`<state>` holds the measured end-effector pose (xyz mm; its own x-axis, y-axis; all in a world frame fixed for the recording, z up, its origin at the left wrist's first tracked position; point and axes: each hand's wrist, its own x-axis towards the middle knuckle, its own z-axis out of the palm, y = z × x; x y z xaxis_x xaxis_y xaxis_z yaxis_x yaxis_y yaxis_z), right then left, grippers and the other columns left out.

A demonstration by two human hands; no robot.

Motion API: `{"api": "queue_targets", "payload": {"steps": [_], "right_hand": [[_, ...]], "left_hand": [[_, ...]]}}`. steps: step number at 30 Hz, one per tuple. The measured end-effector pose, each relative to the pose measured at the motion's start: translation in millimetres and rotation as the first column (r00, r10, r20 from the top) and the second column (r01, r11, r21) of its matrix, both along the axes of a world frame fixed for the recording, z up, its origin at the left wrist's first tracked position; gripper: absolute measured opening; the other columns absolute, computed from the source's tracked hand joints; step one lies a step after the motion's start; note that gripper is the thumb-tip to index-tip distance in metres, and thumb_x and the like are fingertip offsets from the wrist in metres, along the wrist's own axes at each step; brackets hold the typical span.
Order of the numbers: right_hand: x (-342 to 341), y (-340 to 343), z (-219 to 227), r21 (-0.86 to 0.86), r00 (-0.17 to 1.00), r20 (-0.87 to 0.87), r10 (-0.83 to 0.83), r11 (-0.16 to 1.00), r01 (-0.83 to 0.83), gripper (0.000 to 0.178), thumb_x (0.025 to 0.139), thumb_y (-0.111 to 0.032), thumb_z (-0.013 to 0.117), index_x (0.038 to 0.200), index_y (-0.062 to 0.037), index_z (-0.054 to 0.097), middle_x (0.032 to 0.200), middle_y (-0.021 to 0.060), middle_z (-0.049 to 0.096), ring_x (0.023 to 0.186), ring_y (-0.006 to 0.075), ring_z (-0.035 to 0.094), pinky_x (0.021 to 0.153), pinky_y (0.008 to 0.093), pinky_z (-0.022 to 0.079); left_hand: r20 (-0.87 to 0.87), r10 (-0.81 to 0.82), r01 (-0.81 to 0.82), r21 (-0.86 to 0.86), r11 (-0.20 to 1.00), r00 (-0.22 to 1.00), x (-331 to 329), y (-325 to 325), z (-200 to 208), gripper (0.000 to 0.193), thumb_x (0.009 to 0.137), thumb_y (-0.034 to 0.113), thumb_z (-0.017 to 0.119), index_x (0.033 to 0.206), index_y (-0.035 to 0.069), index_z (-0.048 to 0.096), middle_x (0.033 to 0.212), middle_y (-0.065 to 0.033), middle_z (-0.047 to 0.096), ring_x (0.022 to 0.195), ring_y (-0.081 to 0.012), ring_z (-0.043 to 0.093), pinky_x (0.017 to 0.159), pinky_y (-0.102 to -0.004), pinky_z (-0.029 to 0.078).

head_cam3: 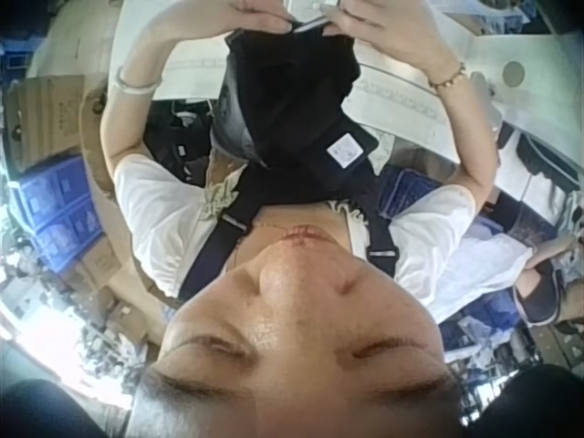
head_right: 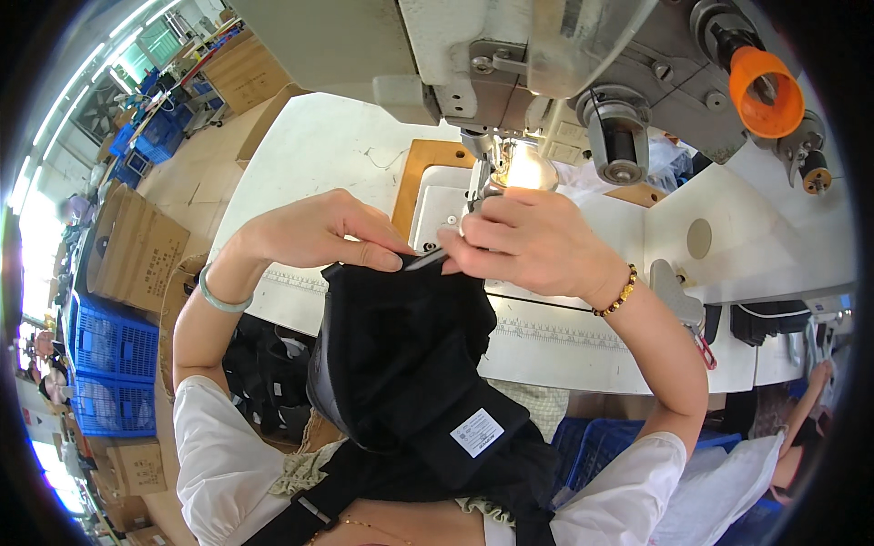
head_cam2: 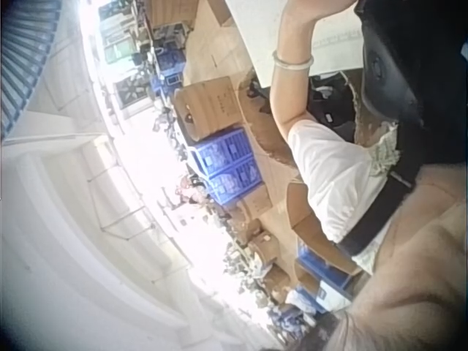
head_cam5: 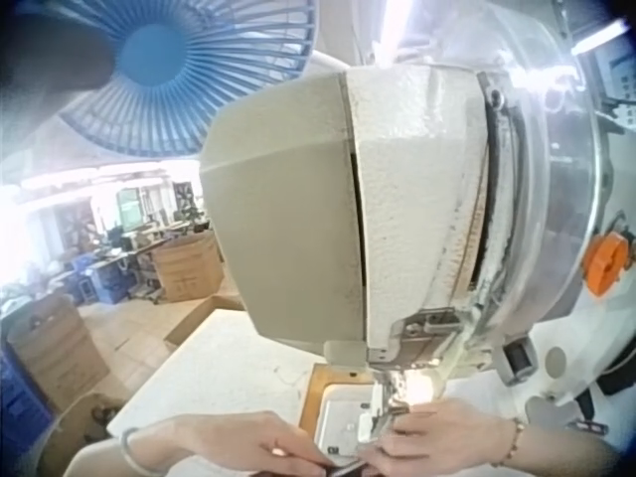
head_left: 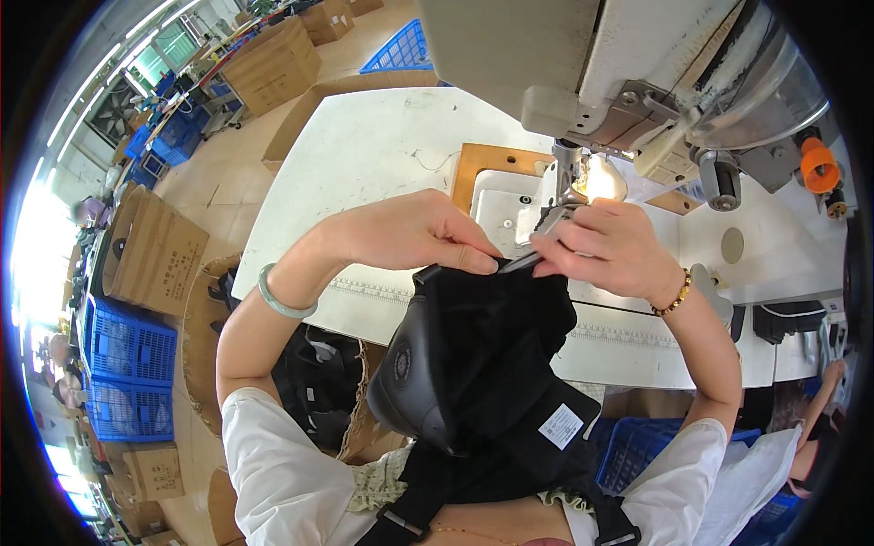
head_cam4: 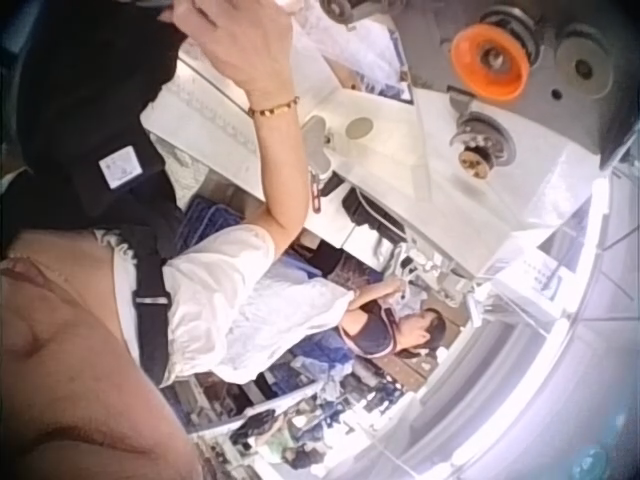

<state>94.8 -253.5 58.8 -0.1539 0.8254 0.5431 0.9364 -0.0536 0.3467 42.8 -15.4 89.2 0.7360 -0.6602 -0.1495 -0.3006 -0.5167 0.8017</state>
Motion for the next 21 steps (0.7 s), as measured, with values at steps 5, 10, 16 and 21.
{"api": "queue_targets", "payload": {"steps": [5,10,16,21], "right_hand": [[-1,-8,-3,0.209,0.988,-0.152,-0.015,0.977,0.047,0.033,0.065,-0.029,0.067,0.093,-0.0153,0.057,0.066,-0.0034,0.039,0.053,0.0096,0.043,0.046,0.0225,0.035],[-8,-8,7,0.066,0.989,-0.139,-0.041,0.997,0.050,0.035,0.065,-0.030,0.067,0.095,-0.0148,0.054,0.065,-0.0033,0.040,0.053,0.0100,0.044,0.046,0.0228,0.035],[-8,-3,5,-0.033,0.996,-0.072,-0.054,0.998,0.052,0.036,0.066,-0.028,0.066,0.096,-0.0143,0.051,0.064,-0.0028,0.041,0.055,0.0098,0.045,0.047,0.0230,0.036],[1,-18,1,0.168,0.972,-0.226,-0.061,0.981,0.100,0.039,0.065,-0.023,0.068,0.097,-0.0108,0.051,0.067,-0.0020,0.046,0.062,0.0121,0.048,0.052,0.0238,0.039]], "left_hand": [[-0.026,0.038,-0.037,0.036,0.999,0.999,-4,0,3,0.025,0.079,0.021,0.058,0.096,0.002,0.061,0.079,-0.0067,0.062,0.072,-0.0113,0.054,0.068,-0.0240,0.041],[-0.022,0.051,-0.051,0.015,0.999,0.998,-5,0,2,0.026,0.079,0.023,0.057,0.095,0.003,0.061,0.076,-0.0058,0.062,0.068,-0.0086,0.051,0.065,-0.0230,0.040],[-0.010,0.054,-0.053,0.032,0.998,0.999,-5,-3,1,0.026,0.079,0.023,0.057,0.095,0.003,0.062,0.077,-0.0058,0.063,0.068,-0.0091,0.052,0.065,-0.0227,0.041],[-0.008,0.098,-0.098,0.021,0.995,0.995,-4,-2,2,0.026,0.078,0.022,0.058,0.094,0.002,0.062,0.079,-0.0066,0.063,0.069,-0.0094,0.054,0.065,-0.0225,0.041]]}}
